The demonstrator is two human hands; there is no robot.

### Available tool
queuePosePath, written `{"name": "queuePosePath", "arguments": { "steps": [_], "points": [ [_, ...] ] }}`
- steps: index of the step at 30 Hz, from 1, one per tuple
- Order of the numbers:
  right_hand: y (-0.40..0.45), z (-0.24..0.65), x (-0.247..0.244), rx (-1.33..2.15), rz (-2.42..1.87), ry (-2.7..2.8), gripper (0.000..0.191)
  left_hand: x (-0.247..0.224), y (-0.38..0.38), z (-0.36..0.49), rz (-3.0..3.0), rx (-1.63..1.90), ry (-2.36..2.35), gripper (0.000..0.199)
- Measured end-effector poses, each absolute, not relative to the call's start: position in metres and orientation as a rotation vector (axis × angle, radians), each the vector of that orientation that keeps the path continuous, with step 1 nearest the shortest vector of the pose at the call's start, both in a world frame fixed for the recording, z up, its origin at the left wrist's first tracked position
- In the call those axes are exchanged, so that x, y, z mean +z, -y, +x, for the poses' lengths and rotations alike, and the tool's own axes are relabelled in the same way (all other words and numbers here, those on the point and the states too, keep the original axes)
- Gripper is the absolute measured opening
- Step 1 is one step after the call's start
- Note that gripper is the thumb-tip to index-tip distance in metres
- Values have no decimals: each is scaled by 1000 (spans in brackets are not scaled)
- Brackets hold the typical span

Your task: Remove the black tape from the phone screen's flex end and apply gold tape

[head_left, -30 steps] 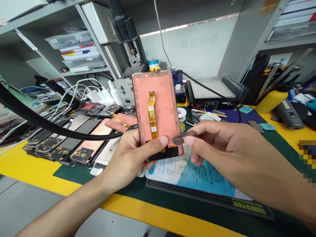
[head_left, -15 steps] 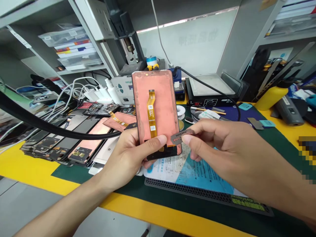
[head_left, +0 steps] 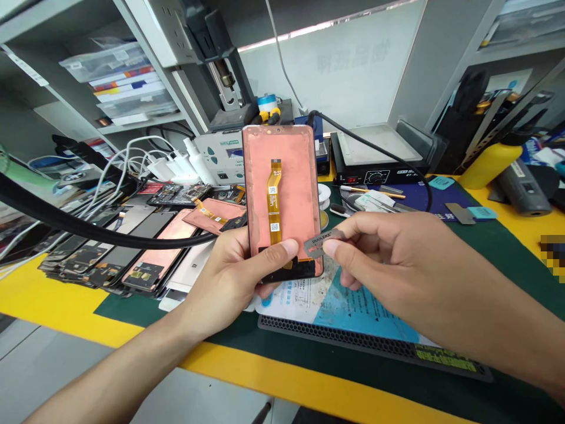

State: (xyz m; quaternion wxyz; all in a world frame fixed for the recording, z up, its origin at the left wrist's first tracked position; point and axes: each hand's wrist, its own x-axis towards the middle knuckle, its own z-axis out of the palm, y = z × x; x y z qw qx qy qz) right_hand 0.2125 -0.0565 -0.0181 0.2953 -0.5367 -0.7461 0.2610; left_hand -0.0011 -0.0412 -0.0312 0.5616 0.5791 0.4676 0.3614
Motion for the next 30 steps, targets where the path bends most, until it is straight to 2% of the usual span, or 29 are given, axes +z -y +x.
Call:
{"name": "queuePosePath", "arguments": {
  "steps": [6,17,26,30],
  "points": [
    [55,212,-18,711,-1467,1978,30,-34,41,-2,1363,851,-1117,30],
    [56,213,-21,699,-1494,1976,30,-36,41,-3,1366,834,-1115,38],
    [56,213,-24,725,-1515,1964,30,-36,40,-4,1386,812,-1120,30],
    [57,212,-24,748,-1504,1949,30,-36,41,-3,1401,811,-1108,33]
  ]
}}
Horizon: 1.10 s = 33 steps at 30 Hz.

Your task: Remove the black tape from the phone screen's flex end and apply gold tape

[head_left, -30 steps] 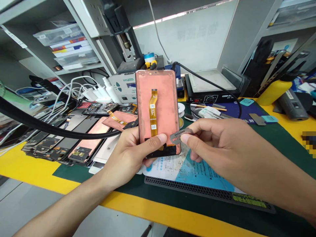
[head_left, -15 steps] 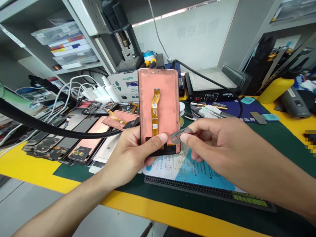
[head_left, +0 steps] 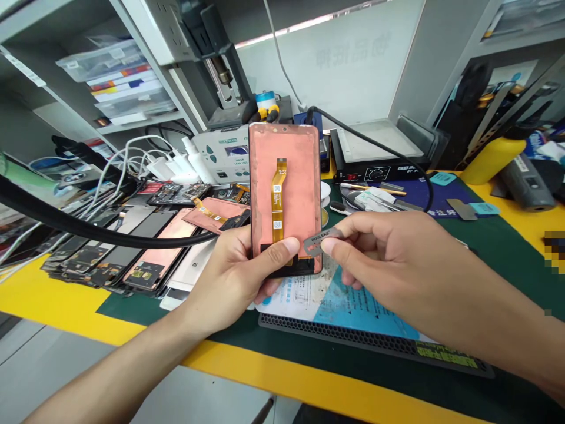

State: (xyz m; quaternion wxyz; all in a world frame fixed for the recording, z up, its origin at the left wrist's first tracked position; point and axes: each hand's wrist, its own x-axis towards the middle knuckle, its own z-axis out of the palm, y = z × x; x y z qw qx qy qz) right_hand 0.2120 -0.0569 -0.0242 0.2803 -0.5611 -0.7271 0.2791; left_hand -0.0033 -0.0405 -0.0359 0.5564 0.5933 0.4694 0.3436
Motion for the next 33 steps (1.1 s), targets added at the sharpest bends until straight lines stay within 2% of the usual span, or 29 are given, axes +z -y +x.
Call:
{"name": "queuePosePath", "arguments": {
  "steps": [6,17,33],
  "points": [
    [56,212,-23,753,-1485,1940,28,-34,40,-1,1417,834,-1076,43],
    [56,213,-22,802,-1494,1928,27,-36,41,-3,1408,804,-1120,32],
    [55,214,-19,944,-1485,1857,25,-36,41,-2,1437,812,-1076,35]
  ]
}}
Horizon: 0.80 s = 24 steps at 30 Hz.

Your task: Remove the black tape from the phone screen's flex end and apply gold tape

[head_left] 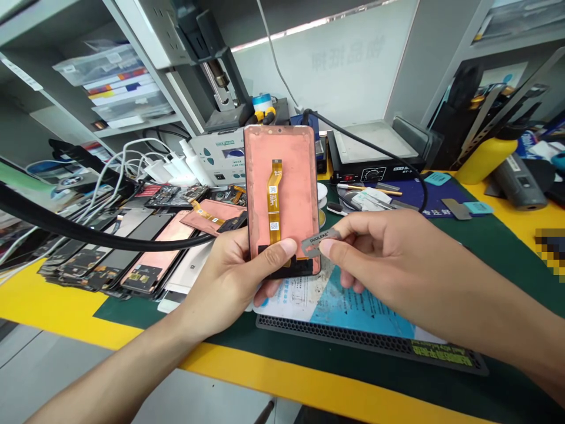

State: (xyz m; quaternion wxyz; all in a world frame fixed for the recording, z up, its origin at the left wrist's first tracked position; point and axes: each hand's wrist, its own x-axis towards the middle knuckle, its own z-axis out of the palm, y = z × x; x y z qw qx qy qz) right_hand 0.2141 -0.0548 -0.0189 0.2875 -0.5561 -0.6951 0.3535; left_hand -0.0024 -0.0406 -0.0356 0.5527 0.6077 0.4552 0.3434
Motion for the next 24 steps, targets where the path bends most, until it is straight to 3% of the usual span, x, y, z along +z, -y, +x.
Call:
{"name": "queuePosePath", "arguments": {
  "steps": [24],
  "points": [
    [52,213,-18,992,-1474,1799,22,-34,41,-1,1438,836,-1065,36]
  ]
}}
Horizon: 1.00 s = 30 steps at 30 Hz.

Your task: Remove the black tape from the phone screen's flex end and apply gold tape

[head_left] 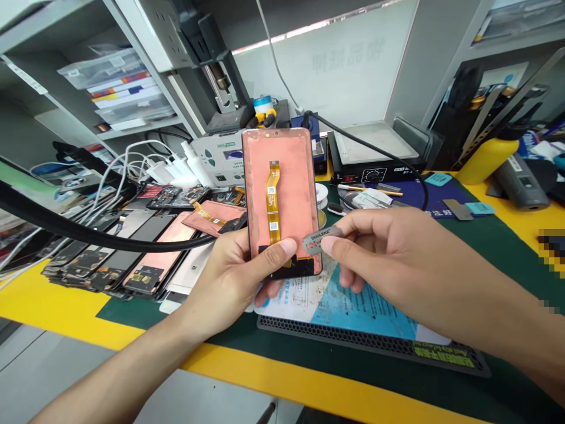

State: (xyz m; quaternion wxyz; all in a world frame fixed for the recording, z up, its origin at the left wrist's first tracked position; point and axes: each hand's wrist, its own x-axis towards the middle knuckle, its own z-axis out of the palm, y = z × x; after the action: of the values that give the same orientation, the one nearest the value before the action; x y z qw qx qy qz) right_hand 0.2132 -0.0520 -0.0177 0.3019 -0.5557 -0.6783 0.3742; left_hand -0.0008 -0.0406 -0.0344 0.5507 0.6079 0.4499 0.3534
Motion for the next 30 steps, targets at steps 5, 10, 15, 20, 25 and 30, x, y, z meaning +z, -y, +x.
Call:
{"name": "queuePosePath", "arguments": {
  "steps": [5,10,15,20,25,30],
  "points": [
    [55,213,-19,945,-1482,1816,24,-34,40,-1,1438,832,-1061,37],
    [55,212,-20,958,-1463,1838,25,-35,40,-1,1428,832,-1066,31],
    [55,212,-22,946,-1476,1844,27,-36,40,-2,1422,819,-1075,28],
    [56,212,-22,929,-1481,1847,24,-37,40,-3,1416,829,-1078,27],
    [55,211,-22,919,-1486,1847,25,-38,40,-3,1415,827,-1077,26],
    [55,211,-23,922,-1497,1846,26,-38,40,-3,1423,818,-1080,28]
  ]
}}
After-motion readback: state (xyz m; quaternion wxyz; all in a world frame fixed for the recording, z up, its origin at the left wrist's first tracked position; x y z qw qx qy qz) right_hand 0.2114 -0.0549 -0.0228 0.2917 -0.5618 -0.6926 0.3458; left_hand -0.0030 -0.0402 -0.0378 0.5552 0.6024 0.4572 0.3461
